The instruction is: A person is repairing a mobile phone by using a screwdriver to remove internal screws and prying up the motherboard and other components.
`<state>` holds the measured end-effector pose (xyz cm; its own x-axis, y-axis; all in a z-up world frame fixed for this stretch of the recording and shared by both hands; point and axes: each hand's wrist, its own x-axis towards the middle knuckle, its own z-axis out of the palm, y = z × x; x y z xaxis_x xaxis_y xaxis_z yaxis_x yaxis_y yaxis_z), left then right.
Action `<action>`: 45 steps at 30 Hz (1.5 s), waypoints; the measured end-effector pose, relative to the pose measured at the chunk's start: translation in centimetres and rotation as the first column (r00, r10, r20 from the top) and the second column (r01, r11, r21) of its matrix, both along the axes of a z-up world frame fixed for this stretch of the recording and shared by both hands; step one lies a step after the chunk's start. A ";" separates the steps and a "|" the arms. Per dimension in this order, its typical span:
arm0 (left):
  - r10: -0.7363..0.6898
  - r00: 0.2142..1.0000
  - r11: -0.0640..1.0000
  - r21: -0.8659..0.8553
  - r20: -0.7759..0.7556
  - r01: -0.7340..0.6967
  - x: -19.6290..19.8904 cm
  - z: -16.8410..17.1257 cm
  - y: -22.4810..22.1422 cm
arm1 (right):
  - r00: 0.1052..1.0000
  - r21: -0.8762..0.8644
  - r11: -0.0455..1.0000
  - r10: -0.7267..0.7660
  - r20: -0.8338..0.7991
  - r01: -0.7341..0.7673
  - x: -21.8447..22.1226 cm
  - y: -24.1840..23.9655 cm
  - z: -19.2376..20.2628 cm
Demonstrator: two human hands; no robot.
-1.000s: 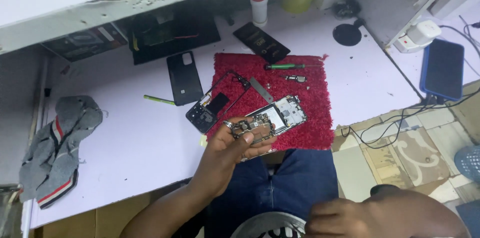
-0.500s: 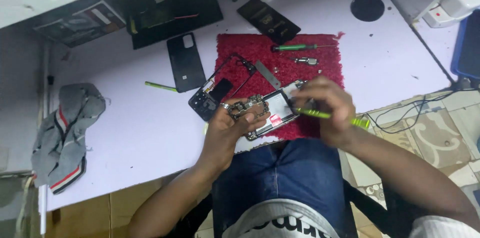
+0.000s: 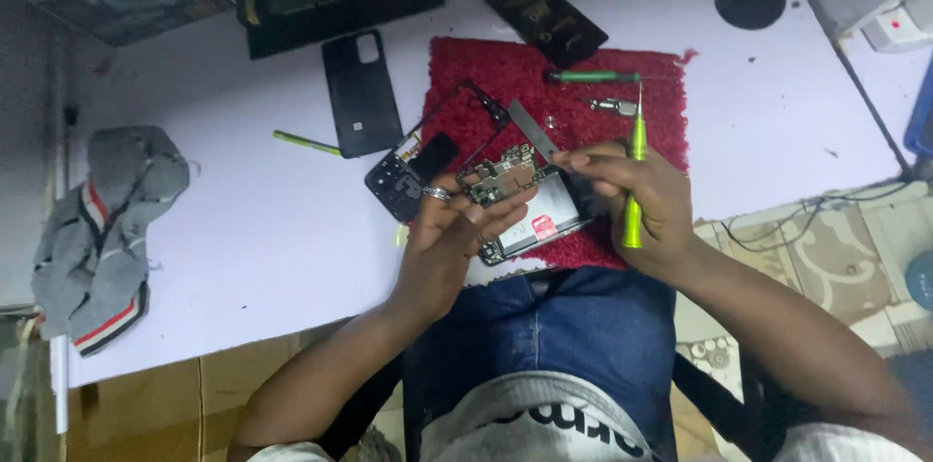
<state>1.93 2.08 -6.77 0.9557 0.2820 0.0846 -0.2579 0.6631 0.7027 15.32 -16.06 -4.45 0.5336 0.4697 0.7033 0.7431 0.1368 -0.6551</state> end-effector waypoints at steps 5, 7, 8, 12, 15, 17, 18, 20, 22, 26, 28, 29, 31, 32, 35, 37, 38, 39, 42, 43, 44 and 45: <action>-0.074 0.994 0.978 0.188 -0.077 0.088 -0.6 -1.6 -0.5 | 0.995 -0.117 0.989 0.084 -0.047 -0.089 0.7 -0.6 -2.3; -0.108 0.990 0.945 0.301 -0.092 0.131 -1.2 -0.9 -0.6 | 0.994 -0.136 0.987 0.073 -0.083 -0.083 0.2 -0.7 -2.9; -0.070 0.997 0.898 0.433 -0.032 0.077 -1.4 -0.5 -0.8 | 0.991 -0.100 0.991 0.084 -0.101 -0.094 0.1 -0.7 -2.8; -0.008 0.932 0.314 0.885 0.363 -0.342 -1.2 -0.1 -0.6 | 0.950 -0.044 0.997 -0.081 -0.301 0.071 2.0 -1.8 -3.3; -0.073 0.806 -0.236 0.776 0.587 -0.586 -1.5 -4.0 -2.0 | 0.818 0.063 0.987 -0.088 -0.568 0.150 2.0 -0.8 -2.3; -0.111 0.746 -0.391 0.662 0.656 -0.640 -0.7 -3.5 -3.2 | 0.810 0.074 0.986 -0.078 -0.581 0.148 2.6 -0.8 -2.2; -0.156 0.682 -0.535 0.519 0.715 -0.667 -0.5 -3.2 -3.8 | 0.803 0.084 0.987 -0.060 -0.592 0.136 2.8 -0.7 -2.3; -0.139 0.683 -0.589 0.494 0.717 -0.639 -0.2 -3.4 -4.1 | 0.808 0.076 0.986 -0.079 -0.584 0.151 2.5 -0.9 -2.1; -0.122 0.676 -0.647 0.459 0.727 -0.610 -0.1 -3.7 -4.1 | 0.819 0.073 0.984 -0.091 -0.566 0.160 2.6 -1.3 -2.1; -0.090 0.778 -0.616 0.580 0.621 -0.534 -0.9 -4.2 -3.7 | 0.897 -0.065 0.978 -0.209 -0.391 0.199 5.1 -3.6 -3.4; -0.064 0.813 -0.591 0.634 0.579 -0.498 -1.6 -3.3 -3.4 | 0.939 -0.166 0.968 -0.226 -0.259 0.187 5.9 -4.1 -3.1; -0.127 0.853 -0.625 0.627 0.507 -0.466 -1.8 -2.4 -2.8 | 0.916 -0.237 0.964 -0.199 -0.348 0.119 5.6 -3.6 -2.1; -0.187 0.886 -0.656 0.617 0.425 -0.435 -2.2 -1.6 -2.3 | 0.881 -0.303 0.952 -0.181 -0.437 0.045 5.4 -3.0 -1.0; -0.165 0.892 -0.685 0.602 0.420 -0.410 -2.3 -1.8 -2.4 | 0.882 -0.326 0.944 -0.199 -0.426 0.056 5.4 -2.9 -0.9; -0.118 0.899 -0.792 0.506 0.422 -0.342 -2.5 -0.2 -2.0 | 0.926 -0.439 0.888 -0.273 -0.261 0.138 5.3 -3.1 -1.0; -0.074 0.901 -0.864 0.423 0.427 -0.272 -2.8 0.0 -1.9 | 0.951 -0.523 0.829 -0.290 -0.105 0.196 5.3 -3.1 -1.3; 0.011 0.925 -0.824 0.527 0.380 -0.206 -3.0 -0.6 -1.9 | 0.961 -0.555 0.802 -0.275 -0.013 0.221 5.2 -3.1 -1.6; 0.097 0.941 -0.772 0.621 0.326 -0.136 -3.2 -1.2 -2.0 | 0.965 -0.582 0.775 -0.250 0.078 0.247 5.2 -3.1 -1.8; 0.189 0.933 -0.814 0.580 0.307 -0.026 -2.7 -1.6 -2.2 | 0.924 -0.598 0.706 -0.316 0.214 0.380 4.3 -2.9 -1.3; 0.186 0.933 -0.815 0.579 0.308 -0.028 -2.5 -0.9 -1.6 | 0.923 -0.596 0.706 -0.318 0.214 0.382 4.0 -2.7 -0.9; 0.095 0.957 -0.825 0.560 0.274 -0.078 -2.4 -0.2 -1.0 | 0.891 -0.571 0.684 -0.365 0.271 0.454 3.7 -2.6 -0.6; 0.007 0.972 -0.826 0.549 0.235 -0.127 -2.3 0.5 -0.6 | 0.853 -0.547 0.655 -0.405 0.328 0.521 3.3 -2.7 -0.1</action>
